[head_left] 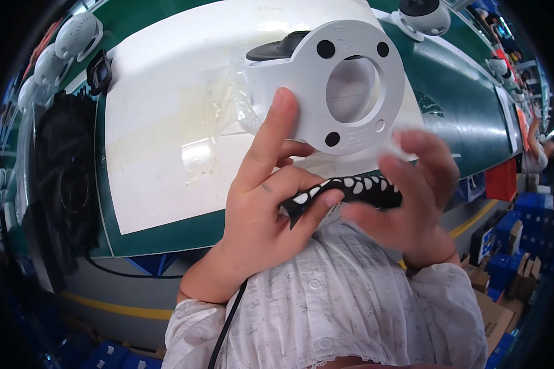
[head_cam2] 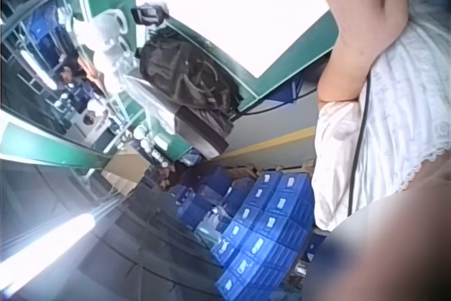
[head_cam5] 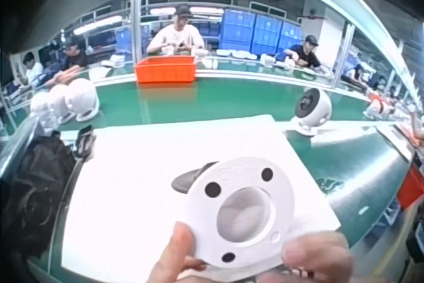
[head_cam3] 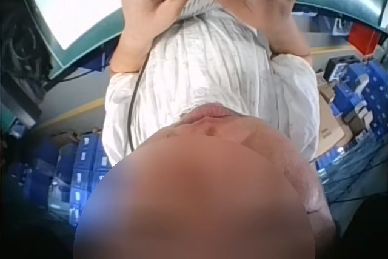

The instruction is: Applying small circular anti-slip stickers to the bottom of security camera bases on an assembly line.

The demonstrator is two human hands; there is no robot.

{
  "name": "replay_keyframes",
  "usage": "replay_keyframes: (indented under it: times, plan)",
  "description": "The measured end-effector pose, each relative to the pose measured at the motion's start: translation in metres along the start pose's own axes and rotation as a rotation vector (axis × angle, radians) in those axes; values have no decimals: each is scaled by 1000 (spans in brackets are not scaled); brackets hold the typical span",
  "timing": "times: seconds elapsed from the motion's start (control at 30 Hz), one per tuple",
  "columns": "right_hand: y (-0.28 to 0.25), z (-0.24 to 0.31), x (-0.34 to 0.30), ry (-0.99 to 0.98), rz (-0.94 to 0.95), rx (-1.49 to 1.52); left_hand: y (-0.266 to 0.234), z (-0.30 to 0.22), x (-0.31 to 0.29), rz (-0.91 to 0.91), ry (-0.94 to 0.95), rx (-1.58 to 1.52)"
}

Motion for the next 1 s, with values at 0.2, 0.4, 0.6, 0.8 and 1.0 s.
replay_keyframes:
  times: [0.2,0.4,0.6,0.8,1.0]
  plan:
    - [8,-6,-1,56,125,232,-5,2,1,53,-39,-205]
    - [8,-16,-1,93,119,431,-6,5,1,74,-28,-251]
    - [1,-13,4,52,132,306,-1,1,0,2,26,-50]
    - [-4,-20,6,109,46,345,-2,1,-4,37,72,87]
    - [-10,-25,1,80,-173,470,-2,5,-2,6,67,120]
Point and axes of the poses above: each hand's wrist, its own x-axis towards the middle knuckle, its own y-axis out of the palm, z = x × y, the point moved 2 cm from there along x, towards the middle knuckle, and after that the axes turned 8 degrees about -z, right-handed, at the moved point
